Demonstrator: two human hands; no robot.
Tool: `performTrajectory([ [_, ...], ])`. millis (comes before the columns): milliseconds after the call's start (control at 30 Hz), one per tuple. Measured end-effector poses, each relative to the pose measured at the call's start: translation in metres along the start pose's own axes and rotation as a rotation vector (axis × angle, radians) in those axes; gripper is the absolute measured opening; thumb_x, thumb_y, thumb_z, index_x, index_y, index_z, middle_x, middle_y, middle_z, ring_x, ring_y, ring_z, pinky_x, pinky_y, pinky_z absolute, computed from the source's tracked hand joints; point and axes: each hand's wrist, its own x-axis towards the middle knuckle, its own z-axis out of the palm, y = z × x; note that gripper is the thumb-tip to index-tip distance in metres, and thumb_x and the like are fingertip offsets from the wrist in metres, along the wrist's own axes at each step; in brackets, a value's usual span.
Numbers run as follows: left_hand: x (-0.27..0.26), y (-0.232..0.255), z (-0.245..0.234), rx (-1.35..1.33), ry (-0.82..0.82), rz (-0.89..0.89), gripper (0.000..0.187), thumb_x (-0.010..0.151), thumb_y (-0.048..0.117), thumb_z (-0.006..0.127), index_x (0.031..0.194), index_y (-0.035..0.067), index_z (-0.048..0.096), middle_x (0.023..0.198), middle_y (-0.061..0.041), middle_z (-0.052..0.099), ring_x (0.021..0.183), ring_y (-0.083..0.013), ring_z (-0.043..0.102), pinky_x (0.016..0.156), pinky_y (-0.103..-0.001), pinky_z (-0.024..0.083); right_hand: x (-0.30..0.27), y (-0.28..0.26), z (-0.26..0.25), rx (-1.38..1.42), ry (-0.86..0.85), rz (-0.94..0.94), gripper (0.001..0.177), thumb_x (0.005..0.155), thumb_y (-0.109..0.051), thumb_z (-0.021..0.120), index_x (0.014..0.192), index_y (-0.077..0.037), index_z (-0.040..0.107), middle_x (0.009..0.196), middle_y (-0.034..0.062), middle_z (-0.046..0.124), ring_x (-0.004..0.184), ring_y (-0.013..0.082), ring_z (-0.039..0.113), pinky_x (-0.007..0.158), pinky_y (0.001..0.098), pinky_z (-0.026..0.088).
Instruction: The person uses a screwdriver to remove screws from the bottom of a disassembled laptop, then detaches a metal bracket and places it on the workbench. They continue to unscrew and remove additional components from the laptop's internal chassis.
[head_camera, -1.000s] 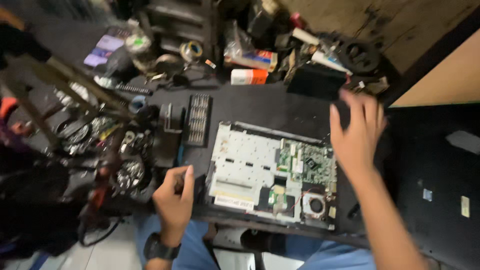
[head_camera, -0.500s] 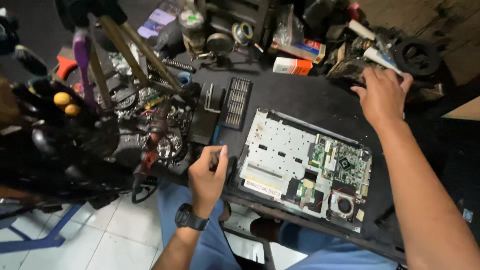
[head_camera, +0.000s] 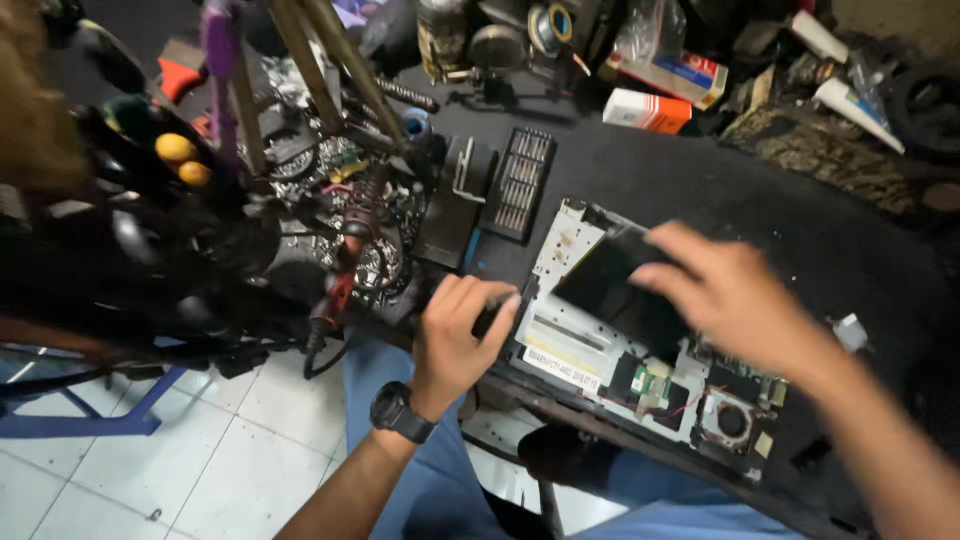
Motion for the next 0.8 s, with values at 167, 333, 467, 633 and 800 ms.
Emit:
performTrajectory([
  [167,-0.001,-0.007,0.004,0.009,-0.017,0.014,0.011,0.089,0.007,0.076,0.097,0.014,0.077,0.081,-0.002,0.073,0.078,-0.0241,0.069,0.070,-0.032,0.056,-0.004,-0.010,0.028,0.097,-0.107,-0.014,0.029,0.098,-0.028,0.062,0.122,-0.012,0.069,0.091,0.0145,0.074,0.086,0.0335,0.067,0.083,0.0475,0.050],
  [333,-0.001,-0.011,0.006,0.044,-0.035,0.009,0.009,0.089,0.009,0.075,0.096,0.015,0.078,0.080,0.000,0.074,0.077,-0.0211,0.068,0.069,-0.030,0.057,0.003,-0.016,0.029,0.157,-0.210,0.031,0.029,0.099,-0.026,0.060,0.122,-0.011,0.070,0.101,0.0206,0.082,0.101,0.0403,0.077,0.093,0.0525,0.055],
  [467,-0.006,-0.017,0.011,0.062,-0.022,0.034,0.010,0.088,0.010,0.076,0.095,0.017,0.076,0.083,0.001,0.074,0.078,-0.0237,0.068,0.070,-0.033,0.057,0.012,-0.022,0.031,0.183,-0.227,0.025,0.032,0.099,-0.021,0.060,0.125,-0.006,0.068,0.102,0.0246,0.079,0.098,0.0400,0.076,0.091,0.0520,0.054],
  [633,-0.003,-0.015,0.009,0.052,0.000,0.052,0.008,0.088,0.010,0.076,0.092,0.016,0.075,0.082,0.001,0.074,0.076,-0.0226,0.068,0.068,-0.031,0.057,0.019,-0.020,0.037,0.118,-0.241,0.028,0.032,0.097,-0.023,0.061,0.123,-0.005,0.068,0.100,0.0246,0.080,0.101,0.0478,0.072,0.093,0.0575,0.053],
  [800,-0.004,-0.016,0.011,0.065,-0.004,0.048,0.009,0.087,0.009,0.076,0.091,0.017,0.074,0.081,0.001,0.073,0.075,-0.0227,0.067,0.068,-0.031,0.056,0.017,-0.018,0.044,0.008,-0.171,0.037,0.029,0.096,-0.033,0.067,0.120,-0.018,0.064,0.106,0.0146,0.079,0.108,0.0390,0.073,0.094,0.0514,0.055],
])
